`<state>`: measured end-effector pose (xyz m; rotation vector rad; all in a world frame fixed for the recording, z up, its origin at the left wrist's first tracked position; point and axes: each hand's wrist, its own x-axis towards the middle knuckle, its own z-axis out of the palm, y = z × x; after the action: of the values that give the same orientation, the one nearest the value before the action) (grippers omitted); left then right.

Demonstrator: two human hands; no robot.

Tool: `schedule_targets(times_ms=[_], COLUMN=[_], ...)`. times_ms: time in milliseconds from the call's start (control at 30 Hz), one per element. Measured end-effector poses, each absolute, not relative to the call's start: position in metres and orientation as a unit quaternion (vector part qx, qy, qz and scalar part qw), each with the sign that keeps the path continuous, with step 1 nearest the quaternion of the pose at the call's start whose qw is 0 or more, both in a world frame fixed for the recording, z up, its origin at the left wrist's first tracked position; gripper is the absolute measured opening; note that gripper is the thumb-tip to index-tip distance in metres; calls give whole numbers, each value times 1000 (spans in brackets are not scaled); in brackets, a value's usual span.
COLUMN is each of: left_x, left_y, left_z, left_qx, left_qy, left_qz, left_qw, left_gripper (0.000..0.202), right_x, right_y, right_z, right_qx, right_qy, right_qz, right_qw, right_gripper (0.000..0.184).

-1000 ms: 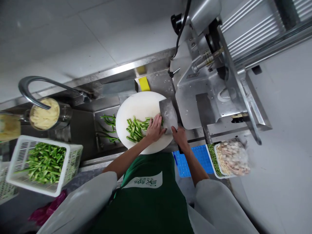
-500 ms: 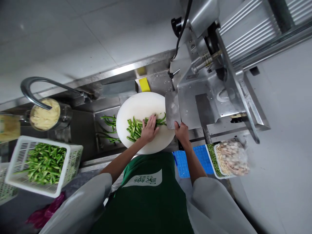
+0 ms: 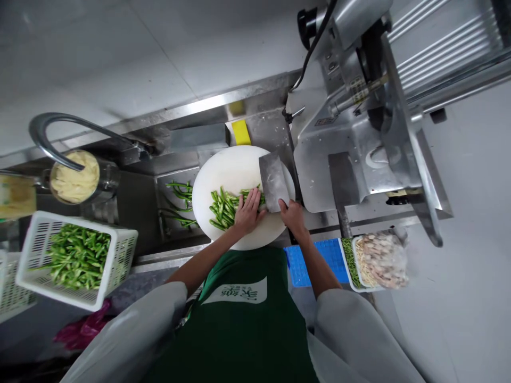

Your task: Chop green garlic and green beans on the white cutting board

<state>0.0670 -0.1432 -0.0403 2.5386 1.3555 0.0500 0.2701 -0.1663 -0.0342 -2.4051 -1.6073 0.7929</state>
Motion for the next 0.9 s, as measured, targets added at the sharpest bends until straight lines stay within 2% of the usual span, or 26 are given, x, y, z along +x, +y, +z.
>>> schedule_targets(times_ms=[300,500,600,900], left_x=[64,62,73,103], left_y=[-142,-141,-139,-137], left_z=[-39,-30,-25,-42], left_qx=[873,858,860,897], left_qy=[460,472,465,408], left_qz=[33,81,108,55], left_qw=[158,188,181,161], left_gripper=[71,66,65,71], right_x=[234,293,323,332], right_y=[-138,-142,-139,-127], right_z=[-17,-11,-12,-21], right_qx=[-800,-800,-794,-774], right_qy=[-517,-521,-513,-541], right_qz=[298,280,307,318], right_qw=[55,98,108,82], right_gripper=[52,51,51,42])
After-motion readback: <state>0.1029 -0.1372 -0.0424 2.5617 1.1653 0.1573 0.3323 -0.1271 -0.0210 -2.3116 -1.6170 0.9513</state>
